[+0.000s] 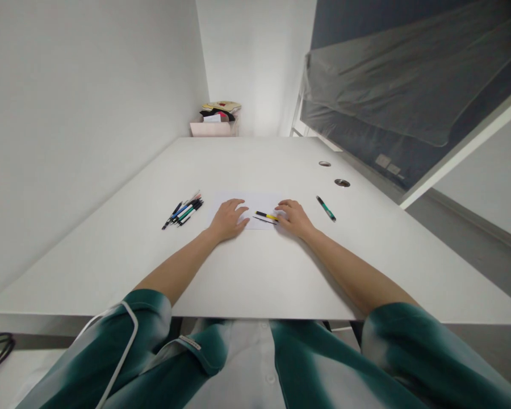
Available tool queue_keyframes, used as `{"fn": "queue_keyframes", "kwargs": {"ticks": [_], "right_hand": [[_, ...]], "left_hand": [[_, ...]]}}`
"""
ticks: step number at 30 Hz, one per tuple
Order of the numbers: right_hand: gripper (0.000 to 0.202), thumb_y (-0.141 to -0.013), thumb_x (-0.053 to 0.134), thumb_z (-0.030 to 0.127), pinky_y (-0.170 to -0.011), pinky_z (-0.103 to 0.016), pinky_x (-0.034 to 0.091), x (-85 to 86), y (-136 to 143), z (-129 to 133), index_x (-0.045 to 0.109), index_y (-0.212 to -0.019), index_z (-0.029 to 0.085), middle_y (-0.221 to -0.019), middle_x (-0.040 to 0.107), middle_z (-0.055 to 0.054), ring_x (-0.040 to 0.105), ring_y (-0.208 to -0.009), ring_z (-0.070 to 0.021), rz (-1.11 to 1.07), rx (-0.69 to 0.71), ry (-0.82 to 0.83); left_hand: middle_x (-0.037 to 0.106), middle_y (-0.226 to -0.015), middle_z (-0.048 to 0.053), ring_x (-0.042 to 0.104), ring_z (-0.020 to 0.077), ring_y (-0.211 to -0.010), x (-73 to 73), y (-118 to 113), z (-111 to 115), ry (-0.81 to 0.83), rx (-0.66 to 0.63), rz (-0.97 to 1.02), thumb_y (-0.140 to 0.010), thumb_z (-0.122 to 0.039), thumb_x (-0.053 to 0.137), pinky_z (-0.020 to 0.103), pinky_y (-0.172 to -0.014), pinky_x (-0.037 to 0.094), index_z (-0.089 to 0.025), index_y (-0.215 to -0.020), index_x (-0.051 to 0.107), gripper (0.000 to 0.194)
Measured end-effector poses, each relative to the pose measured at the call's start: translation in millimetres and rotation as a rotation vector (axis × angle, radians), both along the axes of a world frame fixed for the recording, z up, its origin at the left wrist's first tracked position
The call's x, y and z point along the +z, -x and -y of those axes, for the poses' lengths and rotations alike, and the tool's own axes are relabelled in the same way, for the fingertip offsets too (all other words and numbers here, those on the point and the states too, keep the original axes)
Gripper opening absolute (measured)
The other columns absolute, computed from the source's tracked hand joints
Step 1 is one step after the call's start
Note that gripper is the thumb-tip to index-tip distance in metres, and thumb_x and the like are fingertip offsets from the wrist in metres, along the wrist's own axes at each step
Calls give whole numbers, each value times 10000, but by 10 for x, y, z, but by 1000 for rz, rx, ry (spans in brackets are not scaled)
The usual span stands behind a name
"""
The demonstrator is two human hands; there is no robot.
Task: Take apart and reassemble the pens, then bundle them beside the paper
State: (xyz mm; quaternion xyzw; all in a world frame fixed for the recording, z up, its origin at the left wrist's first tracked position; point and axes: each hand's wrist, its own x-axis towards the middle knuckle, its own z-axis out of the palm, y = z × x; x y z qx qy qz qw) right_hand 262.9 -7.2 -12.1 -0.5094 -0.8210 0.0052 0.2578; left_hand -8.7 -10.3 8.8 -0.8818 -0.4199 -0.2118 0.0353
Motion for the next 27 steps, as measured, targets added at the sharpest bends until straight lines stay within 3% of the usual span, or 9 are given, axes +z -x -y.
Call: {"fn": "queue_keyframes", "kwargs": {"ticks": [5, 13, 20, 27], "right_hand": [[328, -809, 520, 171, -943, -430, 394, 36, 192, 124, 726, -1062, 211, -1189, 631, -110, 504, -1122, -276, 91, 165, -21], [350, -822, 515, 169, -936, -436, 387, 27, 223, 150, 735, -1088, 225, -1175, 640, -106, 494, -1116, -278, 130, 178, 5], [247, -834, 538, 224, -914, -420, 388, 60, 180, 136, 765, -925, 189, -1116, 653, -118, 502, -1089, -284, 136, 107, 11], [219, -861, 572, 300, -910, -405, 391, 1, 244, 99, 769, -930, 233, -1083, 661, -88, 507, -1091, -281, 77, 24, 34]], "left_hand": [[399, -1496, 138, 308, 324, -1406, -65, -239, 124, 70, -164, -113, -899, -470, 514, 509, -1139, 270, -210, -1331, 544, 504], [364, -1531, 101, 263, 311, -1439, -123, -246, 106, 138, -141, -151, -919, -485, 478, 515, -1151, 251, -252, -1344, 528, 486], [508, -1414, 117, 369, 297, -1374, -92, -179, 95, 72, -108, -64, -910, -402, 511, 499, -1134, 303, -198, -1076, 683, 314], [654, -1219, 70, 506, 267, -1230, -110, -185, -14, 107, -12, 44, -843, -239, 563, 479, -1074, 386, -218, -863, 735, 174]]}}
